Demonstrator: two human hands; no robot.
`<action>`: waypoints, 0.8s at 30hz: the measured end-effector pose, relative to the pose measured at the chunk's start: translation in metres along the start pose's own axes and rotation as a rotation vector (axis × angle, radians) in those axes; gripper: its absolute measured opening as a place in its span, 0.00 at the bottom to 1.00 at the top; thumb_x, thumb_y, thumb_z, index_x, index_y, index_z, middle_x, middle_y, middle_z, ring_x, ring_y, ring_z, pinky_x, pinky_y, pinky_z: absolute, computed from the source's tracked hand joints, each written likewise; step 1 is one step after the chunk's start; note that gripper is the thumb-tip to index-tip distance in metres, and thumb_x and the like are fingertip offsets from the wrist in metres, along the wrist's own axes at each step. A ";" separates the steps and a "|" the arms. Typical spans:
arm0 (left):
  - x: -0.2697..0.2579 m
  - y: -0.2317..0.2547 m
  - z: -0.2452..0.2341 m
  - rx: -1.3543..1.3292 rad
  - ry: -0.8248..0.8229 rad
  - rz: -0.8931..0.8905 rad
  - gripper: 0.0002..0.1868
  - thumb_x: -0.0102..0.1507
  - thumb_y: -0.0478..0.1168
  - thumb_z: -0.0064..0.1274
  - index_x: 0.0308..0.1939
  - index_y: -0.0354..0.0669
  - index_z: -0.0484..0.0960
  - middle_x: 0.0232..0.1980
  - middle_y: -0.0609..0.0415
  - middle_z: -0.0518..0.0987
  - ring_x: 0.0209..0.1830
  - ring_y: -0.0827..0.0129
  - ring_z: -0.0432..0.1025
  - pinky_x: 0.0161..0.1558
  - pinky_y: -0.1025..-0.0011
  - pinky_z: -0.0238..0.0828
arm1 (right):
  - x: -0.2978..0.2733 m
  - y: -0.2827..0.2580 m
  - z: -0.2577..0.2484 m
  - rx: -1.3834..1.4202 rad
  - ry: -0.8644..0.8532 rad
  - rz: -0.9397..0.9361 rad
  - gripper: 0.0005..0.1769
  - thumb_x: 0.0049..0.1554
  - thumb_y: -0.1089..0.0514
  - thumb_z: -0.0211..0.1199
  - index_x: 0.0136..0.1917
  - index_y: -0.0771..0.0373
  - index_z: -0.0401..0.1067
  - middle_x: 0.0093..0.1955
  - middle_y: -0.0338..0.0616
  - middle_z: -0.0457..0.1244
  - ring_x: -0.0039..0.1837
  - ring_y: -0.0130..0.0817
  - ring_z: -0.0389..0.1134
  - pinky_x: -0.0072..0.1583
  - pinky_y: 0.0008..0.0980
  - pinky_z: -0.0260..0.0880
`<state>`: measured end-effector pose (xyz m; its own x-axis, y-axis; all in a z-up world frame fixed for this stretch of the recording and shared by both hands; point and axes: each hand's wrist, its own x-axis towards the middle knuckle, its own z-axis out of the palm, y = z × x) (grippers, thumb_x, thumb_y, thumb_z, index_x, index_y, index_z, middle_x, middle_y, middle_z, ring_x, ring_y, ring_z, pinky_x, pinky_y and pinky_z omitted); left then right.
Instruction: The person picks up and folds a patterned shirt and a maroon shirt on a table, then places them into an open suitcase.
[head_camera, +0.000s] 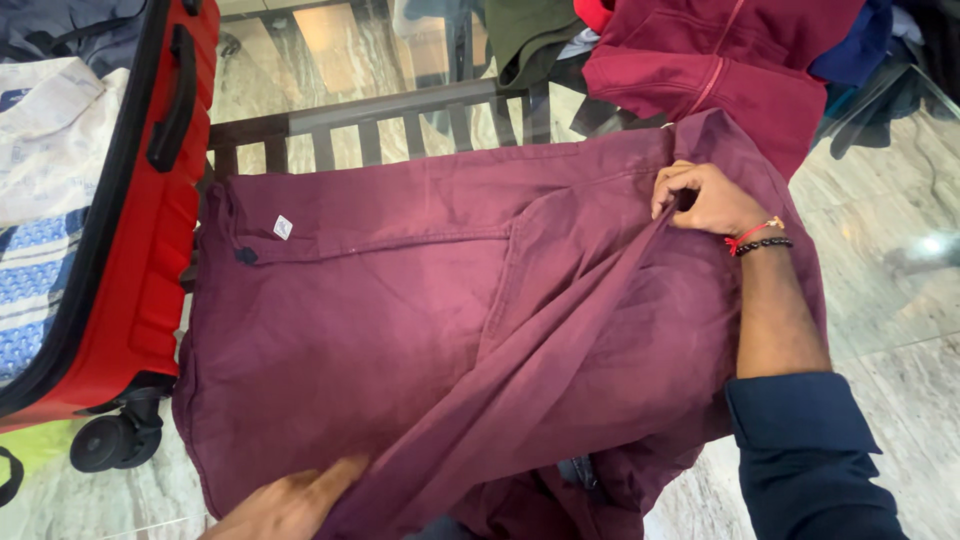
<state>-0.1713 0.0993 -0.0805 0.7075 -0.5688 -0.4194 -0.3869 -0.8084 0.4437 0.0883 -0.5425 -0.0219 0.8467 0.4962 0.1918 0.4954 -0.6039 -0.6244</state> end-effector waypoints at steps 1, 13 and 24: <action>-0.006 -0.011 -0.003 -0.004 0.046 0.102 0.31 0.67 0.47 0.44 0.76 0.55 0.71 0.61 0.51 0.81 0.64 0.63 0.77 0.67 0.67 0.75 | -0.001 -0.001 -0.001 -0.052 0.010 0.034 0.13 0.38 0.72 0.64 0.39 0.63 0.76 0.42 0.39 0.66 0.49 0.32 0.65 0.55 0.30 0.66; -0.005 0.076 -0.193 -0.454 1.341 0.017 0.24 0.63 0.24 0.57 0.63 0.35 0.72 0.60 0.41 0.75 0.60 0.58 0.73 0.63 0.59 0.70 | -0.017 0.039 -0.010 0.312 0.131 0.161 0.06 0.58 0.60 0.66 0.46 0.66 0.76 0.53 0.36 0.68 0.55 0.23 0.67 0.59 0.27 0.65; 0.130 -0.037 -0.202 -0.344 1.275 -0.363 0.20 0.68 0.34 0.56 0.64 0.44 0.71 0.53 0.37 0.80 0.52 0.45 0.75 0.51 0.52 0.70 | 0.006 0.028 0.017 -0.018 0.469 0.279 0.14 0.67 0.54 0.65 0.48 0.69 0.74 0.31 0.34 0.57 0.36 0.20 0.52 0.39 0.28 0.54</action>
<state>0.0545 0.0862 0.0085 0.8581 0.3490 0.3766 -0.0319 -0.6959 0.7174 0.1034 -0.5456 -0.0512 0.9402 -0.0129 0.3404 0.2396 -0.6852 -0.6878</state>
